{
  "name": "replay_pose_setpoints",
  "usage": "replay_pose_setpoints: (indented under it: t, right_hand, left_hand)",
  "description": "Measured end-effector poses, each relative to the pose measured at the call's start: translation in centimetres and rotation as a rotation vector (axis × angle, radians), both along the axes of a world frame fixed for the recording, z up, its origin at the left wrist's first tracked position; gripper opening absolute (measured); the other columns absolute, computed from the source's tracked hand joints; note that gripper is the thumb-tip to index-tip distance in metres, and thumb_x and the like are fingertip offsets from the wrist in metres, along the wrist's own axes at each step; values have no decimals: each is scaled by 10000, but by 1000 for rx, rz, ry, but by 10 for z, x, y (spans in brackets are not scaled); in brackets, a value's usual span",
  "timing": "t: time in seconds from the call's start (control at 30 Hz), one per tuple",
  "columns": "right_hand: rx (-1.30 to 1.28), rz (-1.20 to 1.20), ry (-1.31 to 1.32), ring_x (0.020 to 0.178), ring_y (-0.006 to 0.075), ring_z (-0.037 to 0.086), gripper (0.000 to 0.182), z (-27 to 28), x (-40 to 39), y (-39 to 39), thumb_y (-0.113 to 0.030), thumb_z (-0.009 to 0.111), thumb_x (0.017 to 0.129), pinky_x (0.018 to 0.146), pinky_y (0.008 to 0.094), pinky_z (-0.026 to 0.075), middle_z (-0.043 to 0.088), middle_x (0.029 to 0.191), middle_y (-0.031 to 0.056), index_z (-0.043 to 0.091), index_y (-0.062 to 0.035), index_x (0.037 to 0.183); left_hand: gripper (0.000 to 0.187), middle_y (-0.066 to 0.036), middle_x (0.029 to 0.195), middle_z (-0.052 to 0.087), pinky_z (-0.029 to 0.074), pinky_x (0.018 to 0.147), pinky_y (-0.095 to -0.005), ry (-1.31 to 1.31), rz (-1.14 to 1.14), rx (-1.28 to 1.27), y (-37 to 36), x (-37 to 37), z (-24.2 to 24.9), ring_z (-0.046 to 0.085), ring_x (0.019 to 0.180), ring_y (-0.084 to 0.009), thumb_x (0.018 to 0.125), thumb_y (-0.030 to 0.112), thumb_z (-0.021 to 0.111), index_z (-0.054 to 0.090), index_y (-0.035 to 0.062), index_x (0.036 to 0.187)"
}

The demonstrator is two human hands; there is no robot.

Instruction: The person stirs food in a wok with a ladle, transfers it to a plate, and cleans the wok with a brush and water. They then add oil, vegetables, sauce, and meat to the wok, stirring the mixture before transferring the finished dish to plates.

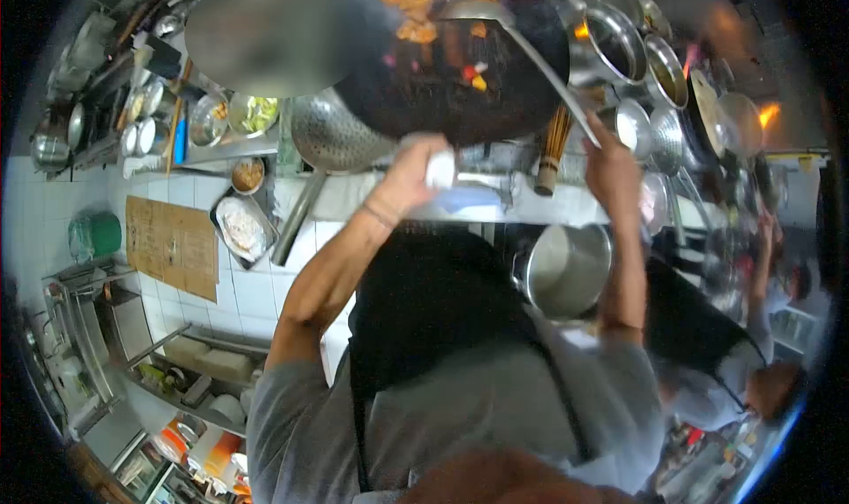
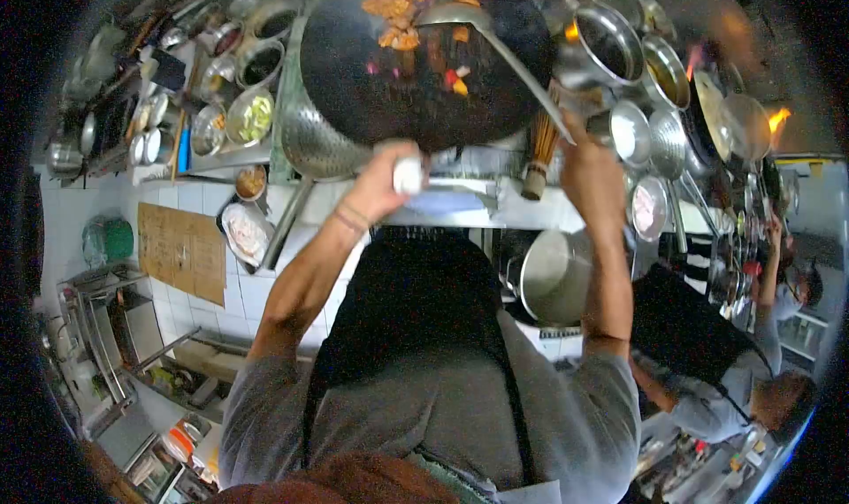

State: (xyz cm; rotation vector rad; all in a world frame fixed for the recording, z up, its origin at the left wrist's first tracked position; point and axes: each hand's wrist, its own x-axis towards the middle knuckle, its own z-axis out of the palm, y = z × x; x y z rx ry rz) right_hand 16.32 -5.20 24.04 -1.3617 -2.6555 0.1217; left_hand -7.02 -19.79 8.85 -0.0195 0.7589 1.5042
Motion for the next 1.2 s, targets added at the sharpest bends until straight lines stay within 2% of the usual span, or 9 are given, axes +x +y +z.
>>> replay_pose_setpoints:
  t: [0.13, 0.2, 0.5, 0.7, 0.83, 0.87, 0.93, 0.97, 1.2]
  right_hand:
    - [-50, 26, -84, 813, 389, 658, 489, 19, 49, -30, -104, 598, 878, 681, 494, 501, 666, 940, 215, 516, -272, 1331]
    - [-28, 5, -169, 815, 390, 655, 516, 12, 40, -35, -94, 593, 877, 691, 492, 502, 664, 933, 215, 492, -271, 1351]
    - [-251, 91, -155, 902, 398, 646, 433, 62, 55, -35, -87, 590, 875, 768, 452, 515, 659, 976, 230, 561, -167, 1300]
    - [-96, 123, -84, 872, 443, 629, 406, -29, -14, 23, -242, 555, 912, 748, 504, 510, 650, 959, 250, 535, -168, 1312]
    - [-70, 61, 59, 892, 416, 647, 431, -40, -15, 11, -157, 575, 901, 752, 475, 516, 650, 992, 255, 528, -176, 1330]
    - [-57, 76, 96, 899, 407, 652, 437, -38, -3, 5, -135, 579, 899, 755, 465, 517, 651, 1004, 253, 529, -177, 1331]
    - [-151, 94, 114, 912, 394, 658, 438, -16, 25, -12, -93, 579, 896, 756, 442, 514, 652, 1014, 251, 537, -161, 1327]
    - [-192, 109, 134, 918, 387, 660, 439, -3, 36, -18, -72, 579, 895, 756, 430, 513, 652, 1019, 250, 542, -154, 1325]
    - [-237, 139, -74, 888, 396, 647, 438, 63, 67, -38, -59, 576, 887, 752, 419, 496, 637, 984, 265, 543, -113, 1320]
  left_hand:
    - [200, -138, 671, 578, 521, 466, -373, 4, 127, -63, 62, -24, 35, 608, 549, -281, 934, 199, 471, 534, 20, 870]
    - [170, -86, 727, 601, 485, 470, -370, 39, 89, -115, 90, -38, 6, 626, 664, -225, 927, 197, 482, 555, 48, 890]
    - [184, -62, 632, 564, 499, 444, -315, -163, -170, -212, 22, 4, 101, 597, 564, -203, 939, 206, 459, 543, 95, 818]
    - [130, -61, 660, 585, 496, 452, -311, -16, 20, -55, 57, -7, 15, 605, 571, -207, 897, 200, 537, 566, 96, 824]
    - [94, -42, 679, 592, 479, 457, -310, -52, 46, -55, -15, 35, 7, 574, 533, -171, 861, 133, 569, 568, 108, 770]
    - [118, -52, 679, 582, 478, 461, -311, 213, 41, 62, -13, 31, -10, 573, 540, -174, 868, 134, 561, 561, 95, 757]
    - [148, -67, 679, 566, 475, 466, -311, 168, 54, 90, -11, 25, 1, 577, 566, -181, 882, 142, 552, 549, 71, 752]
    - [155, -73, 679, 559, 473, 467, -309, -111, 69, 25, 5, 6, 34, 581, 584, -184, 888, 149, 550, 544, 60, 761]
    - [153, -52, 639, 535, 441, 432, -289, -123, -32, -217, 22, -1, 101, 569, 573, -205, 914, 166, 512, 531, 74, 793]
